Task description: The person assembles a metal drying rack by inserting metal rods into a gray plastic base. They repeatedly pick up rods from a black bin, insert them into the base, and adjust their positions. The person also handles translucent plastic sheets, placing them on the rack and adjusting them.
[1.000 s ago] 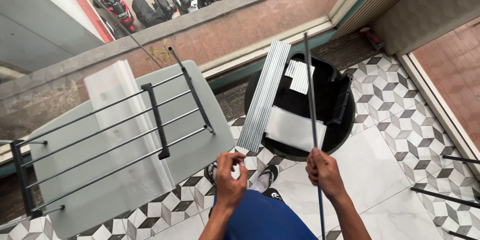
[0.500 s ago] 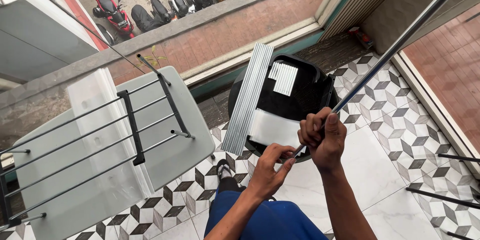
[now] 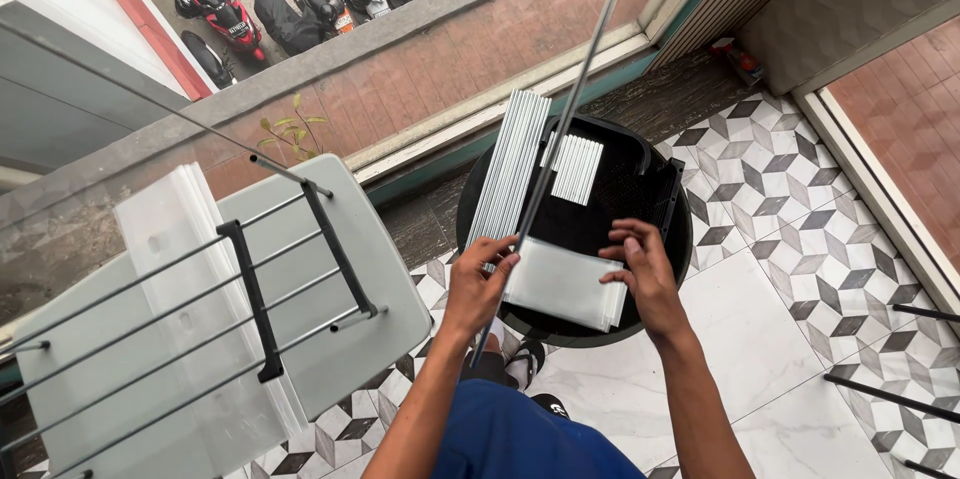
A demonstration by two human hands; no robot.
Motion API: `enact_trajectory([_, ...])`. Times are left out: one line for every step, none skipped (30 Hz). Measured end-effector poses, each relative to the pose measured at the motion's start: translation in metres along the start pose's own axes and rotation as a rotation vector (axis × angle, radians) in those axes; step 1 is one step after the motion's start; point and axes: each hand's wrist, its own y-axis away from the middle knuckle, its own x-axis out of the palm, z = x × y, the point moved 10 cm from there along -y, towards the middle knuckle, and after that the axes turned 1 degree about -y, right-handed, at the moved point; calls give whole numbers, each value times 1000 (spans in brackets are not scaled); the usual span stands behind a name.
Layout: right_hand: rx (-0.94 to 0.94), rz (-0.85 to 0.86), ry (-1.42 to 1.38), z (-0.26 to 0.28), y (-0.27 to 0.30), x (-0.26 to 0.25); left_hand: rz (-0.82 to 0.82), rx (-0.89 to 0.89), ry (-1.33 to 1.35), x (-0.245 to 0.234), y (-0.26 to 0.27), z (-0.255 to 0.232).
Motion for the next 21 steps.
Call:
enact_trajectory([54,-9,6,-18,-4,-3,-20,19,-17,-7,-15,10])
enact_trajectory([109,-17,11,-35,-10,-4,-39,37,-34,-14,-32,20])
enact_trajectory([151,-20,28,-51,-18,-2,-58,55,-51,-19,-49,31])
enact_trajectory([199,-22,45,-68,-21,-1,-61,-9,-45,-22,-62,52])
enact_trajectory([247,-23,62,-84,-23,1,-64,-74,-39,-24,-74,74])
enact_trajectory([278,-22,88,-97,-29,4,-69,-136,-34,-27,-88,97])
enact_trajectory([308,-20,114,-110,-34,8,-66,-171,-44,-28,-102,117])
enact_trajectory([344,-17,141,-123,-35,11,-62,-212,-53,-29,-111,140])
enact_trajectory([370,-16,155,-133,-35,13,-58,-253,-62,-30,-118,162])
enact_trajectory([393,-17,167,-143,-38,16,-50,-259,-88,-31,-127,181])
enact_trajectory([416,-19,178,-152,-39,18,-41,-265,-114,-33,-135,199])
enact_trajectory([442,-22,169,-161,-38,18,-34,-272,-135,-32,-140,217])
enact_trajectory([467,-25,159,-170,-36,19,-36,-275,-154,-31,-142,234])
enact_trajectory([490,-29,149,-177,-36,19,-38,-275,-174,-32,-146,248])
enact_trajectory([512,-31,144,-185,-35,20,-40,-275,-193,-32,-149,261])
enact_trajectory([533,-32,140,-193,-35,22,-38,-313,-219,-32,-151,278])
enact_trajectory([555,-33,136,-203,-37,22,-34,-352,-246,-31,-152,294])
enact_trajectory([584,-38,144,-212,-35,20,-29,-397,-272,-30,-149,309])
enact_trajectory([614,-43,152,-221,-33,19,-38,-409,-293,-28,-147,320])
enact_trajectory([638,-48,156,-230,-34,19,-48,-416,-318,-28,-148,329])
enact_trajectory([659,-45,151,-238,-33,19,-58,-422,-342,-28,-148,337])
